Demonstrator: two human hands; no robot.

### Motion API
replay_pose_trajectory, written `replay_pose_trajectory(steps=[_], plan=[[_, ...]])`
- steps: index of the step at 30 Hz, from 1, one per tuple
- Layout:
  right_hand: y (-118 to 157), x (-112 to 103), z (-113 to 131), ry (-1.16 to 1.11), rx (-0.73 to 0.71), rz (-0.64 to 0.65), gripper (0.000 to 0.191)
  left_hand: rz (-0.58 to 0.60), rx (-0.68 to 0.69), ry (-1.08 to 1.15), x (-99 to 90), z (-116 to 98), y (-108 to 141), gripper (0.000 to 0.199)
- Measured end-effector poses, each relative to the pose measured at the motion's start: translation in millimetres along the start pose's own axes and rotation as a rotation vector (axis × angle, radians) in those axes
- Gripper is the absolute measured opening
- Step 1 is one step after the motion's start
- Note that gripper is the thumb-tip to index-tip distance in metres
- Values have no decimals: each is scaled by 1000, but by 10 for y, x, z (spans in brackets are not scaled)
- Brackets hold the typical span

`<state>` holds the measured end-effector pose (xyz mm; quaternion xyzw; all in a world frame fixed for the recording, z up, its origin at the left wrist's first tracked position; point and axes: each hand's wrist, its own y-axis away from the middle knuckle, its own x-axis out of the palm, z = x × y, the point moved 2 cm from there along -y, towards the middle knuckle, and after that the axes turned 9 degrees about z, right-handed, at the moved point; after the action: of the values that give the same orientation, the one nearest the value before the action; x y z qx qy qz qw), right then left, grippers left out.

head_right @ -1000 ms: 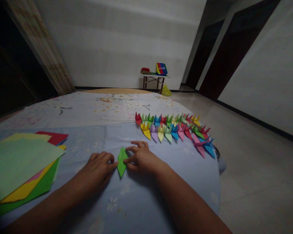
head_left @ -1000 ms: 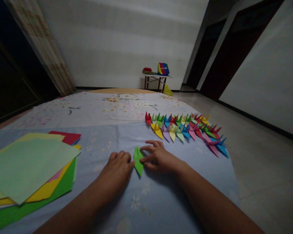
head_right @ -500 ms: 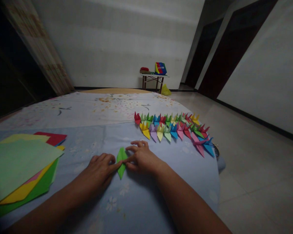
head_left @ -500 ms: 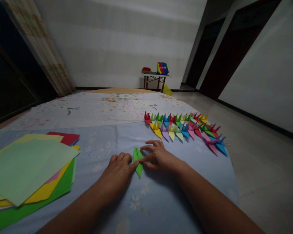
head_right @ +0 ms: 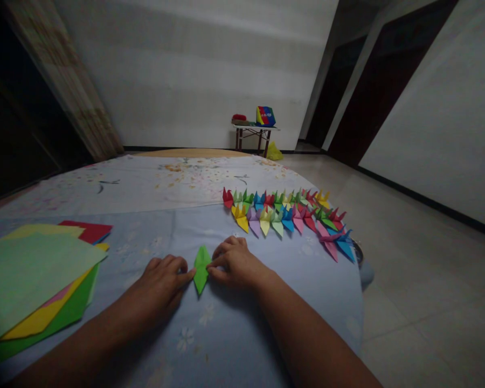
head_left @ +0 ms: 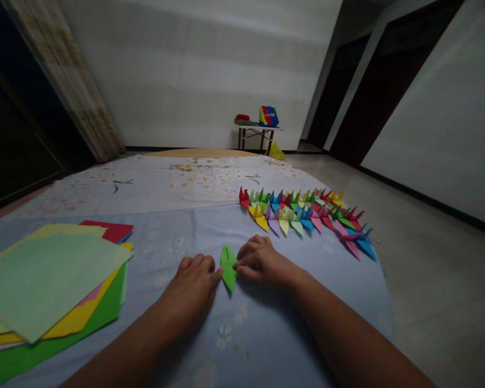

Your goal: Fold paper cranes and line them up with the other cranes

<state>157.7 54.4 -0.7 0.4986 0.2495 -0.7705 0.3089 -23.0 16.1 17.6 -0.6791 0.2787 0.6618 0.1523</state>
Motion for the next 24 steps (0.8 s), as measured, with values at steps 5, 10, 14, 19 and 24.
replay_pose_trajectory(steps=[5, 10, 14, 19, 24], plan=[[-47, 73, -19, -10, 79, -54, 19, -102, -6, 95, 9, 65, -52, 26], [-45, 81, -48, 10, 165, -88, 38, -197, -51, 164, 85, 65, -113, 22], [-35, 100, -34, 15, 219, -64, 35, -167, -46, 230, 143, 45, -135, 18], [-49, 141, 19, -123, 193, -71, 29, -221, -103, 378, 153, 64, -127, 17], [-39, 90, 88, -351, 114, -112, 30, -273, -114, 655, 85, 68, -124, 24]])
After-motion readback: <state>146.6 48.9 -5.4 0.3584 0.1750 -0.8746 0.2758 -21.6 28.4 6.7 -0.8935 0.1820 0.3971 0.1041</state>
